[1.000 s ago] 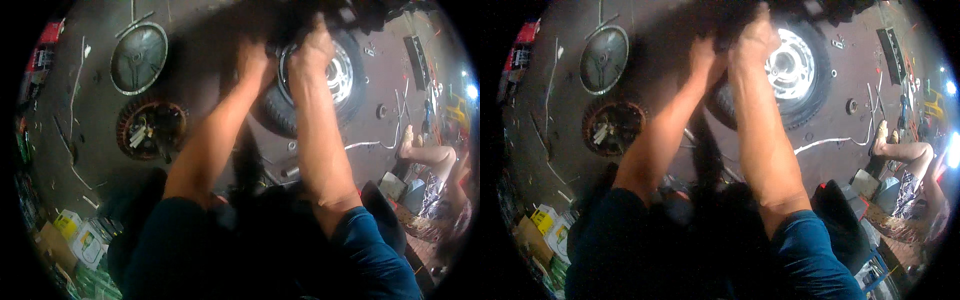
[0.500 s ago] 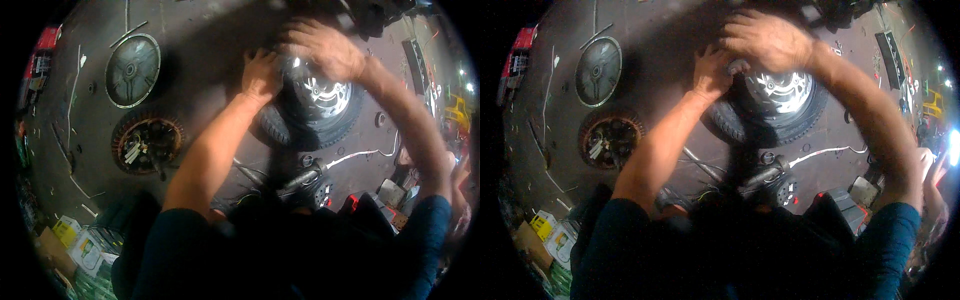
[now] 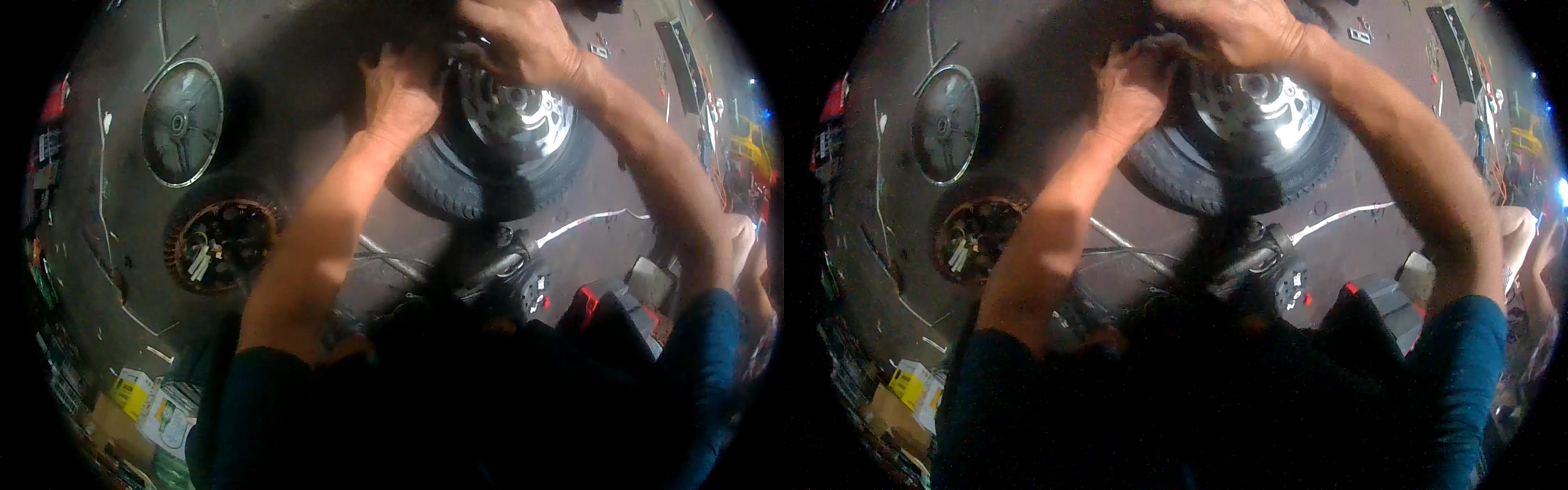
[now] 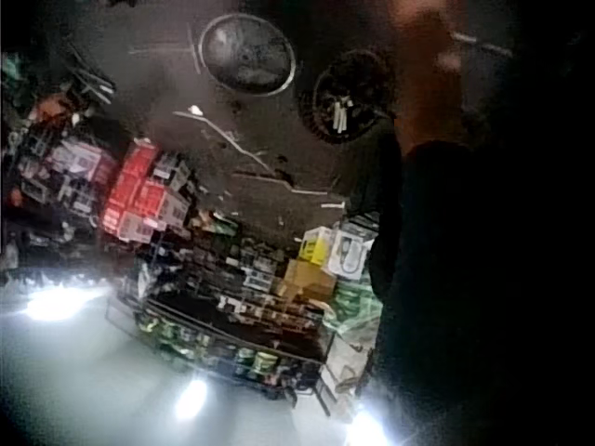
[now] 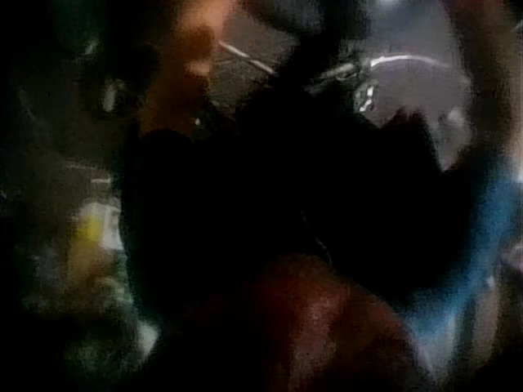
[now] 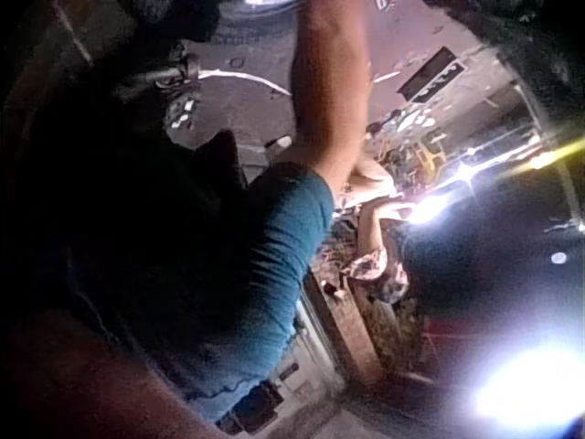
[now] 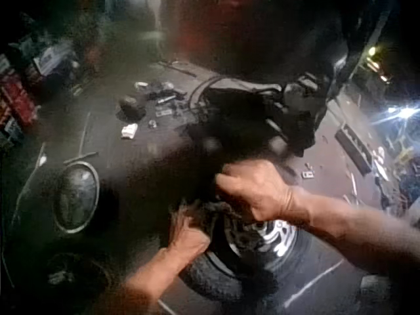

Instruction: The person services an electric wheel motor by inserting the stator into the wheel hub, turning the wheel assembly, and handling components on the motor cover.

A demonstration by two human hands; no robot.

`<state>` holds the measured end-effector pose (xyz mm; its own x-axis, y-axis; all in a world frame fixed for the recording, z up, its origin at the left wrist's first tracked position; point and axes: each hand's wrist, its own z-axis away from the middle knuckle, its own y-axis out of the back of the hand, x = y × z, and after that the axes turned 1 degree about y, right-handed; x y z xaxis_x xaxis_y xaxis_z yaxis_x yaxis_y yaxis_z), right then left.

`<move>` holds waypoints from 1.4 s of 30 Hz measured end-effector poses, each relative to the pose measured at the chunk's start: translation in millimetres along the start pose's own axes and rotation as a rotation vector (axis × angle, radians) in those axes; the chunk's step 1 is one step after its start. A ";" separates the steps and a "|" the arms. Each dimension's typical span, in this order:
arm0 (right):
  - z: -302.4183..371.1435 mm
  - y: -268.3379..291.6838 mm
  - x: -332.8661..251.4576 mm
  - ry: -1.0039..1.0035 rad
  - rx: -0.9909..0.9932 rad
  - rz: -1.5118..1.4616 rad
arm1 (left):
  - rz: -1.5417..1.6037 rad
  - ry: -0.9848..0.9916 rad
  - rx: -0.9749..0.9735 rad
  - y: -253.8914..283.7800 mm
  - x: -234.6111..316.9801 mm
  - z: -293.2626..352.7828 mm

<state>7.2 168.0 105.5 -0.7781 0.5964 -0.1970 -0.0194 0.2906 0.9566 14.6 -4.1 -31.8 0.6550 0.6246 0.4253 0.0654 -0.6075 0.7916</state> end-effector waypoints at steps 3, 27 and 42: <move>-2.3 -21.7 -37.8 -0.555 0.277 0.143 | 0.130 0.024 -0.056 16.8 -1.8 -6.8; 98.7 -60.8 -85.6 -1.504 0.999 -0.547 | 0.208 0.331 -0.107 -10.3 -15.6 -39.5; 87.0 -52.2 -75.6 -1.571 0.934 -0.519 | 0.275 0.134 0.048 -5.4 -16.3 -49.4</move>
<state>121.7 172.8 51.7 0.3980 0.2186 -0.8910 0.6858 0.5742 0.4472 -33.6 13.2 -21.3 0.5482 0.4910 0.6771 -0.0630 -0.7831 0.6188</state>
